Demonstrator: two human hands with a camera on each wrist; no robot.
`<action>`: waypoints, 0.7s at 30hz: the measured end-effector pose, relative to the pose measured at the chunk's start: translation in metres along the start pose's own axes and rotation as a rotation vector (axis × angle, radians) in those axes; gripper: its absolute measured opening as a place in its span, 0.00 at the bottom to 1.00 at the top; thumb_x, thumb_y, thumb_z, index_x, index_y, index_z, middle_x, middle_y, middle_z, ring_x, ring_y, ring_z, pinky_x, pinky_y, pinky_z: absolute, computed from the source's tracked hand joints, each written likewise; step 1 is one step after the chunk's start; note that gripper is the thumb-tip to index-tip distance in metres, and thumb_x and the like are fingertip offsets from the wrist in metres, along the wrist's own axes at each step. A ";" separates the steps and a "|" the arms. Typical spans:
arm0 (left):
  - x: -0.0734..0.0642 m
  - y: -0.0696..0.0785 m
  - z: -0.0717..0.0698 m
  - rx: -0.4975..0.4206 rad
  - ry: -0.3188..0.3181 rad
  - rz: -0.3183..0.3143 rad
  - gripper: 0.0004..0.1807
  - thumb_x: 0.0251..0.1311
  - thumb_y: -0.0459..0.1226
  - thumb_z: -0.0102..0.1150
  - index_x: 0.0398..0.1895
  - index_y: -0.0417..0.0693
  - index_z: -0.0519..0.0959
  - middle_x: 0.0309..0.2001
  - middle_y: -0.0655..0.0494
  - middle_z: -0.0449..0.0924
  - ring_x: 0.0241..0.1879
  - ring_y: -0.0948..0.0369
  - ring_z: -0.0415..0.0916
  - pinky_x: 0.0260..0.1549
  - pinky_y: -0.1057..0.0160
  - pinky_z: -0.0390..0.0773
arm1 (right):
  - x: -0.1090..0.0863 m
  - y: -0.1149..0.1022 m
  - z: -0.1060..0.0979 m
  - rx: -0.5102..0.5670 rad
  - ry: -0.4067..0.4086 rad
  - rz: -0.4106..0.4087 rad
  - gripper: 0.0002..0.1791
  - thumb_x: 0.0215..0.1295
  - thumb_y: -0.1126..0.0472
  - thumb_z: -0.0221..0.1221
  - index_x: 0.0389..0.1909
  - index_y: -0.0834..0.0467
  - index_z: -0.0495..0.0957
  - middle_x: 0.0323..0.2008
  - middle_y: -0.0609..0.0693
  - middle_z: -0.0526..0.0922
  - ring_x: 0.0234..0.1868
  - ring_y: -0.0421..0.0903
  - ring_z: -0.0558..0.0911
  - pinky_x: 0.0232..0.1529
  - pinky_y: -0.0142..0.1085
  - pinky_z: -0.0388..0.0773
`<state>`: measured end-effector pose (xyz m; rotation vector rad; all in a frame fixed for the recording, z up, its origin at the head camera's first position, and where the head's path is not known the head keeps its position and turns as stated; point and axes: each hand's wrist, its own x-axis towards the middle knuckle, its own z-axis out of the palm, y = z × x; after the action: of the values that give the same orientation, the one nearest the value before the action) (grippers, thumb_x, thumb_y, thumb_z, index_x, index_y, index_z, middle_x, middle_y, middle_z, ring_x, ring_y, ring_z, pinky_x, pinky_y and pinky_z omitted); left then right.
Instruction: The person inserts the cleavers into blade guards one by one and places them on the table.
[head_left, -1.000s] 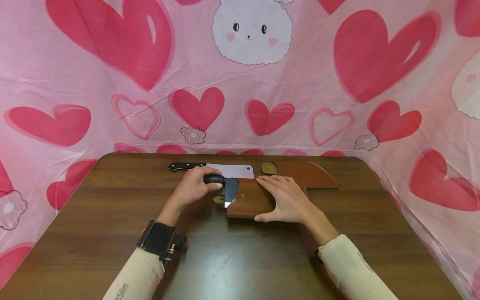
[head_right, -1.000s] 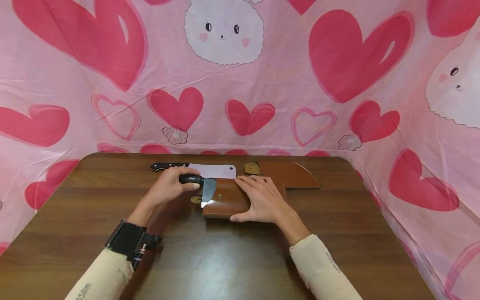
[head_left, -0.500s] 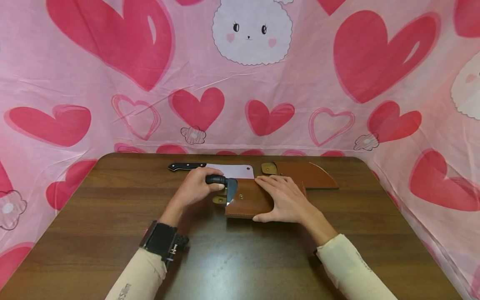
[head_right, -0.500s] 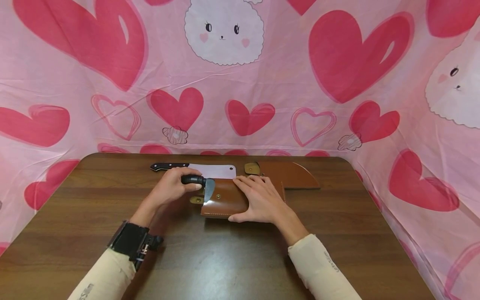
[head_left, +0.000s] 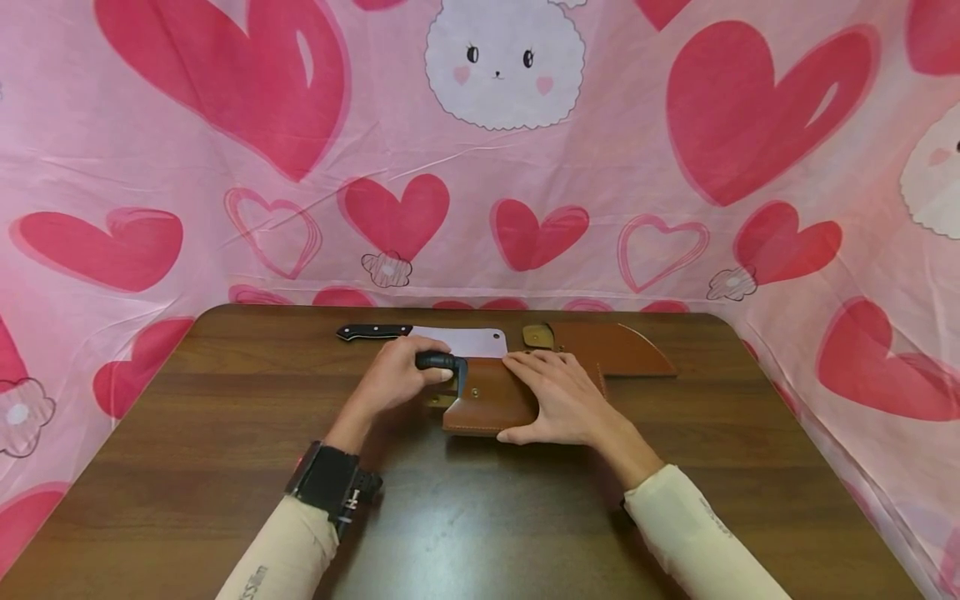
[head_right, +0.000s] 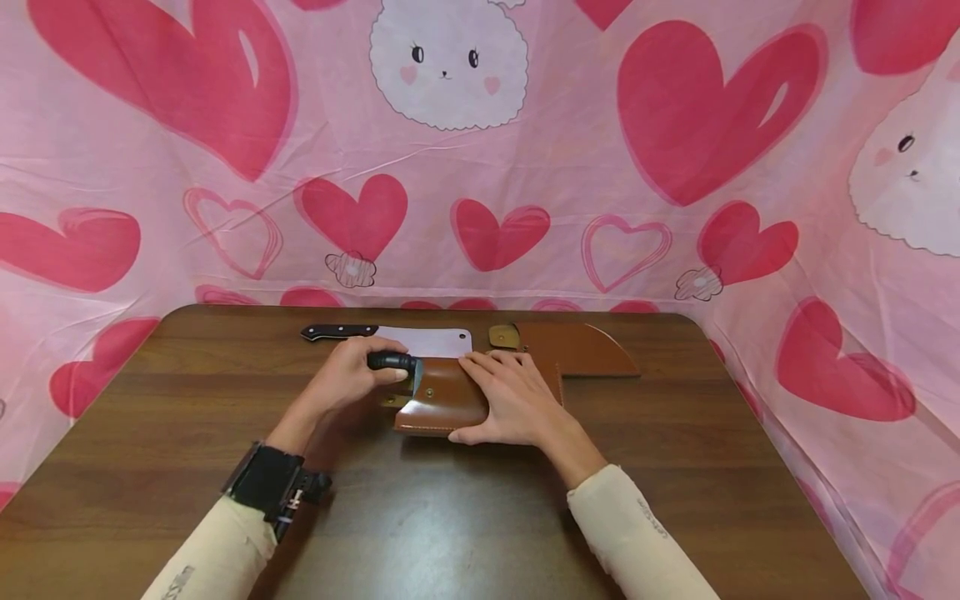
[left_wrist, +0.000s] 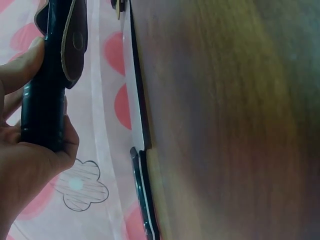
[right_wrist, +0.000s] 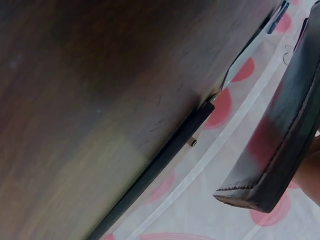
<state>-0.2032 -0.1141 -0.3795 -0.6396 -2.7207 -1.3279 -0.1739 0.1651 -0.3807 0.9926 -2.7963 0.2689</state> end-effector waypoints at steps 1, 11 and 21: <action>0.000 0.000 0.001 0.000 0.003 0.004 0.13 0.57 0.33 0.74 0.45 0.44 0.87 0.43 0.50 0.86 0.45 0.53 0.78 0.47 0.50 0.76 | 0.000 0.000 0.001 -0.001 0.003 -0.001 0.60 0.45 0.21 0.64 0.72 0.57 0.69 0.68 0.54 0.74 0.66 0.59 0.71 0.61 0.58 0.65; -0.001 0.000 0.005 -0.001 -0.004 -0.005 0.13 0.57 0.33 0.74 0.46 0.44 0.87 0.45 0.50 0.85 0.46 0.52 0.78 0.48 0.50 0.76 | 0.001 0.000 0.005 -0.005 -0.001 -0.003 0.60 0.45 0.20 0.63 0.72 0.57 0.70 0.68 0.54 0.74 0.66 0.58 0.71 0.62 0.58 0.65; 0.002 -0.006 0.010 0.002 -0.014 0.011 0.13 0.57 0.34 0.74 0.45 0.45 0.87 0.43 0.51 0.86 0.46 0.54 0.79 0.48 0.51 0.77 | 0.001 0.002 0.007 0.011 -0.028 0.011 0.61 0.44 0.19 0.63 0.72 0.58 0.70 0.68 0.55 0.73 0.67 0.60 0.70 0.62 0.62 0.64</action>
<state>-0.2065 -0.1093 -0.3900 -0.6658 -2.7249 -1.3231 -0.1763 0.1643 -0.3875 0.9918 -2.8290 0.2739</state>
